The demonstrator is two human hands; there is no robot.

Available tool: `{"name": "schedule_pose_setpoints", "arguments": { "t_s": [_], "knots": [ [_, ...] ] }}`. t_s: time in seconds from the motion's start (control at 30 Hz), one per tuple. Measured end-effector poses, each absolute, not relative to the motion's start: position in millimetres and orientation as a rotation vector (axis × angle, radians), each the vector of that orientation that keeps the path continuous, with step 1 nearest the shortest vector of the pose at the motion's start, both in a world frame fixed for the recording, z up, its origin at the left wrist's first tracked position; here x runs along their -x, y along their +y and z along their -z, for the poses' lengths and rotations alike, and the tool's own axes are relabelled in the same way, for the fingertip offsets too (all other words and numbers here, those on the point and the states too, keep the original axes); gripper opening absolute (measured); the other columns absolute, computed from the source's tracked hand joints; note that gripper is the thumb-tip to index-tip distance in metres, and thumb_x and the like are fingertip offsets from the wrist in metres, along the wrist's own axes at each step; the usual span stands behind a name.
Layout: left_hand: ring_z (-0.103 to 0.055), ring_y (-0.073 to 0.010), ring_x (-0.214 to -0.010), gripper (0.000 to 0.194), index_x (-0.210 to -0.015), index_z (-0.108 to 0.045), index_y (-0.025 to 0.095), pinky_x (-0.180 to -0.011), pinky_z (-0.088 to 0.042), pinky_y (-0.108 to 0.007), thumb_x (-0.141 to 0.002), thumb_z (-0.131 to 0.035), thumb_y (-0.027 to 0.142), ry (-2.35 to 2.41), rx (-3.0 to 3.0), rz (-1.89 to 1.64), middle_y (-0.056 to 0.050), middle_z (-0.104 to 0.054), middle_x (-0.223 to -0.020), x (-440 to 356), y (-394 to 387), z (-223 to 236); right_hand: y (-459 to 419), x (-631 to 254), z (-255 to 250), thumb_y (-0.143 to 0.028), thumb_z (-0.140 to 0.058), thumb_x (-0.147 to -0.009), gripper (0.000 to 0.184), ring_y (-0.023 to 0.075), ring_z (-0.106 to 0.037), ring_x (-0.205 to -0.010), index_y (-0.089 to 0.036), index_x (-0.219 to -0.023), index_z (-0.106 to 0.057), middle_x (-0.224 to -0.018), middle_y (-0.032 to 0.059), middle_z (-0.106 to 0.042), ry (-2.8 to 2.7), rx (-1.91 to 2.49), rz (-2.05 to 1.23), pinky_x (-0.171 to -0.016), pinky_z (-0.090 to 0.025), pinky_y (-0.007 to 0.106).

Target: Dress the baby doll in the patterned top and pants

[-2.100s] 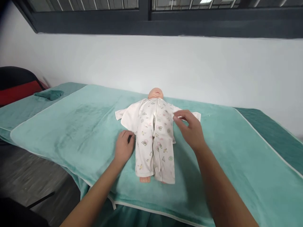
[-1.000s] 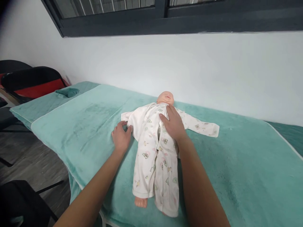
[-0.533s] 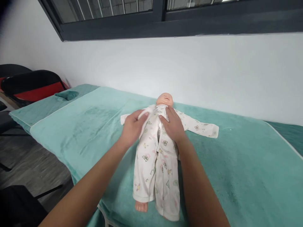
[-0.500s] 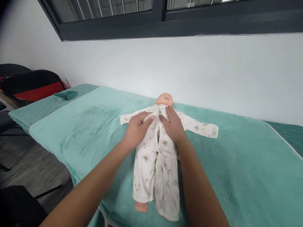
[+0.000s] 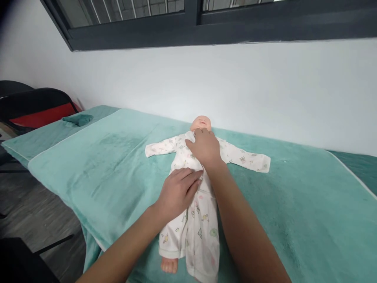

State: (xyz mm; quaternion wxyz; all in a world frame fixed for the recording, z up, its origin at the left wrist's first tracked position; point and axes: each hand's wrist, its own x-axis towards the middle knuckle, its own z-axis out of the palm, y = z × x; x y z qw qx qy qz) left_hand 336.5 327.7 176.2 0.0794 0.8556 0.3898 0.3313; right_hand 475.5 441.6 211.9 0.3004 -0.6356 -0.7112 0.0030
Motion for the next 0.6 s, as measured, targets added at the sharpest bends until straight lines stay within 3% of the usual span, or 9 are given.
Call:
{"name": "schedule_pose_setpoints", "arguments": {
  "t_s": [0.1, 0.2, 0.37, 0.5, 0.6],
  "knots": [
    [-0.058, -0.0209, -0.102, 0.037, -0.121, -0.061, 0.024, -0.088, -0.048, -0.038, -0.094, -0.039, 0.009, 1.253, -2.314, -1.300, -0.007, -0.062, -0.107, -324.9, 321.0, -168.3, 450.8, -473.7, -214.8, -0.033, -0.050, -0.090, 0.018, 0.0295, -0.058, -0.084, -0.018, -0.090, -0.062, -0.095, 0.0149, -0.064, -1.882, 1.736, 0.063, -0.071, -0.042, 0.040],
    [-0.054, -0.0219, -0.115, 0.042, -0.121, -0.059, 0.025, -0.099, -0.046, -0.039, -0.088, -0.042, 0.005, 1.439, -2.007, -1.419, -0.008, -0.057, -0.119, -310.0, 318.3, -158.0, 455.2, -483.0, -210.8, -0.026, -0.047, -0.089, 0.016, 0.0232, -0.055, -0.073, -0.021, -0.078, -0.057, -0.081, 0.0089, -0.064, -1.686, 1.702, -0.068, -0.069, -0.040, 0.037],
    [-0.059, -0.0165, -0.098, 0.024, -0.108, -0.059, 0.026, -0.090, -0.049, -0.032, -0.090, -0.047, 0.014, 1.421, -1.648, -1.309, -0.002, -0.062, -0.109, -300.3, 322.5, -146.0, 455.3, -501.1, -202.3, -0.033, -0.050, -0.085, 0.017, 0.0193, -0.054, -0.071, -0.023, -0.075, -0.059, -0.077, 0.0029, -0.065, -1.339, 1.523, -0.401, -0.067, -0.042, 0.033],
    [-0.055, -0.0150, -0.082, 0.015, -0.086, -0.056, 0.023, -0.079, -0.046, -0.029, -0.083, -0.048, 0.011, 1.373, -1.623, -1.331, 0.000, -0.058, -0.089, -300.5, 322.3, -147.0, 455.7, -502.7, -200.2, -0.028, -0.053, -0.081, 0.011, 0.0198, -0.058, -0.078, -0.023, -0.082, -0.063, -0.088, 0.0035, -0.068, -1.323, 1.477, -0.443, -0.077, -0.046, 0.035],
    [-0.054, -0.0159, -0.081, 0.013, -0.080, -0.058, 0.022, -0.076, -0.044, -0.030, -0.084, -0.048, 0.014, 1.286, -1.664, -1.330, -0.002, -0.057, -0.087, -297.2, 318.4, -149.6, 456.5, -503.2, -199.9, -0.028, -0.056, -0.079, 0.014, 0.0210, -0.060, -0.083, -0.022, -0.090, -0.062, -0.098, 0.0062, -0.067, -1.259, 1.465, -0.445, -0.081, -0.047, 0.037]
  ]
}}
